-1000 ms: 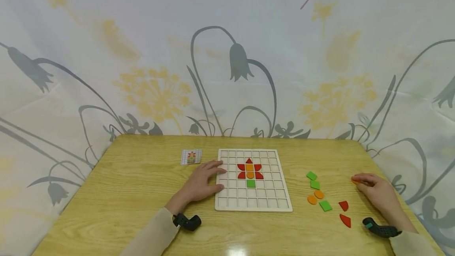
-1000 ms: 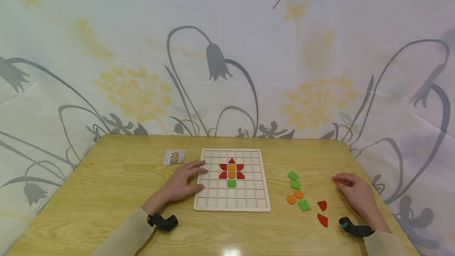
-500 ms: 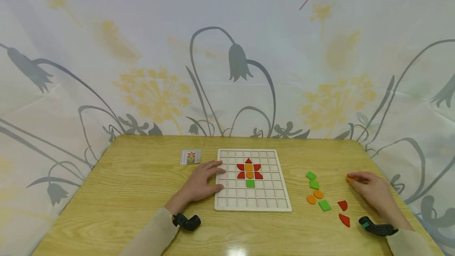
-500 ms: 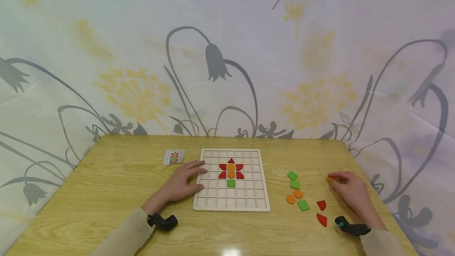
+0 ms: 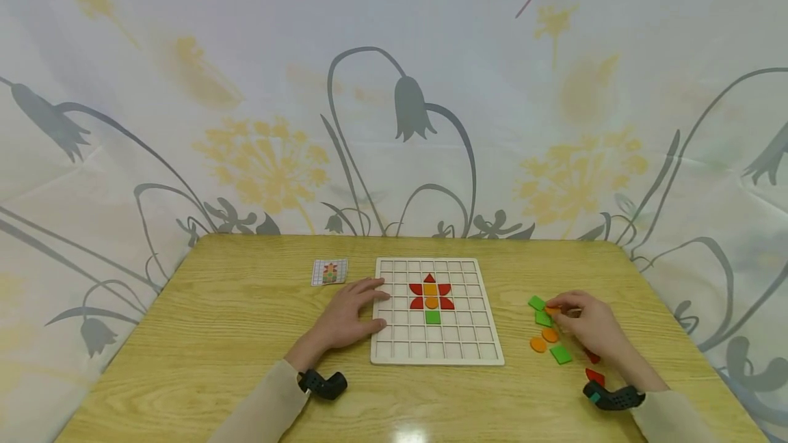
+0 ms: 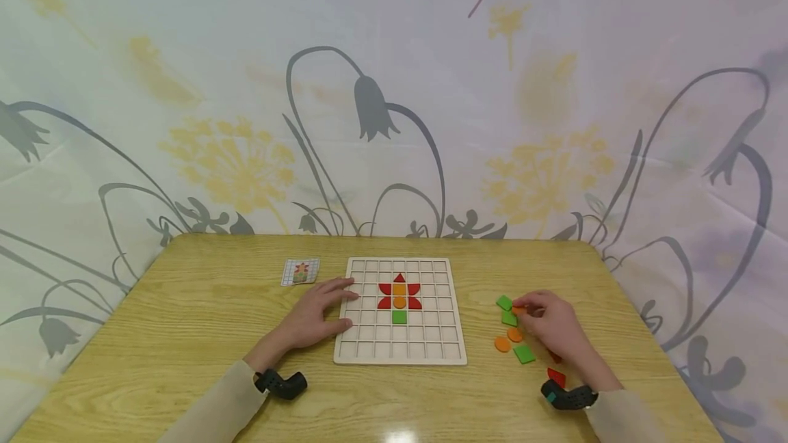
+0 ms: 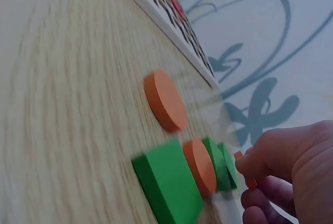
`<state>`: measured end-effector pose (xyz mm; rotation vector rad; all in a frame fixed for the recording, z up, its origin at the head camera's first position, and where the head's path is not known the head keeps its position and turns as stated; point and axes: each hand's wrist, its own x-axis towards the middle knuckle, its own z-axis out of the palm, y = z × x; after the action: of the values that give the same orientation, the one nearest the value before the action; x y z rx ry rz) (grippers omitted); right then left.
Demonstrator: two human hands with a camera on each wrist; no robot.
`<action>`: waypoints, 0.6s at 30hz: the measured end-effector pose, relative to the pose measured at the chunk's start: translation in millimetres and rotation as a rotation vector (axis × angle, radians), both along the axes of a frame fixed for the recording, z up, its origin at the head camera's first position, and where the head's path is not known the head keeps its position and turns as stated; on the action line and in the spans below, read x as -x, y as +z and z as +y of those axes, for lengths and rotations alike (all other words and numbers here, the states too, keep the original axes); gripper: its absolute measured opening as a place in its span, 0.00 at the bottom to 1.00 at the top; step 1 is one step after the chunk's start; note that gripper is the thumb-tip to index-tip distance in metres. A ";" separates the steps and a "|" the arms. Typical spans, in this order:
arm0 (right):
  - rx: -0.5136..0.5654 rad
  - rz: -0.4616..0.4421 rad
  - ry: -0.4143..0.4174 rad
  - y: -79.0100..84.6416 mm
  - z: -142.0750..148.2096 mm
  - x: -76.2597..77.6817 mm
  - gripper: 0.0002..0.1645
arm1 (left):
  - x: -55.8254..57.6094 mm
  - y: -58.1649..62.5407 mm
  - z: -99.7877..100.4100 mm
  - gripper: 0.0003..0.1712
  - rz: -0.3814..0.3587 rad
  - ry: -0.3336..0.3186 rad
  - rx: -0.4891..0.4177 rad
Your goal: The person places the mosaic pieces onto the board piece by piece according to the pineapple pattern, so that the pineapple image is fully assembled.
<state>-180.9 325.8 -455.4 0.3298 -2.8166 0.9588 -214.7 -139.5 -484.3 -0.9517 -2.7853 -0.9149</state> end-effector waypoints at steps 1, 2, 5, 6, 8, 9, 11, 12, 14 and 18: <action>0.007 0.002 0.022 -0.4 -6.0 0.7 0.09 | -0.2 0.2 0.1 0.26 0.000 0.001 0.001; 0.014 -0.001 0.047 -0.8 -12.1 1.2 0.09 | -0.2 0.3 0.1 0.26 -0.003 0.001 -0.001; 0.037 -0.005 0.105 -1.6 -30.7 3.2 0.08 | -0.6 0.5 0.4 0.26 -0.011 0.003 0.000; 0.043 -0.007 0.122 -1.9 -36.8 4.0 0.09 | -0.6 0.5 0.5 0.26 -0.012 0.003 0.000; 0.053 0.005 0.158 -3.6 -48.6 5.8 0.09 | -0.5 0.1 0.7 0.26 -0.010 0.004 -0.001; 0.056 0.009 0.178 -4.4 -54.4 6.7 0.09 | -0.5 0.1 0.8 0.26 -0.009 0.003 -0.001; 0.064 0.016 0.219 -5.9 -65.7 8.2 0.09 | -0.3 0.0 0.8 0.26 -0.007 0.002 -0.002; 0.069 0.012 0.239 -6.8 -71.1 9.0 0.09 | -0.1 -0.2 0.8 0.26 -0.005 0.001 -0.004; 0.083 0.009 0.279 -7.7 -81.7 10.5 0.10 | 0.1 -0.2 0.8 0.26 0.001 -0.004 -0.007; 0.106 0.008 0.341 -9.2 -100.5 14.2 0.10 | 0.4 0.0 0.1 0.26 -0.005 -0.004 -0.003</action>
<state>-195.1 225.3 -464.6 0.8162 -2.7404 1.1597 -215.1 -139.4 -484.3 -0.9558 -2.7870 -0.9226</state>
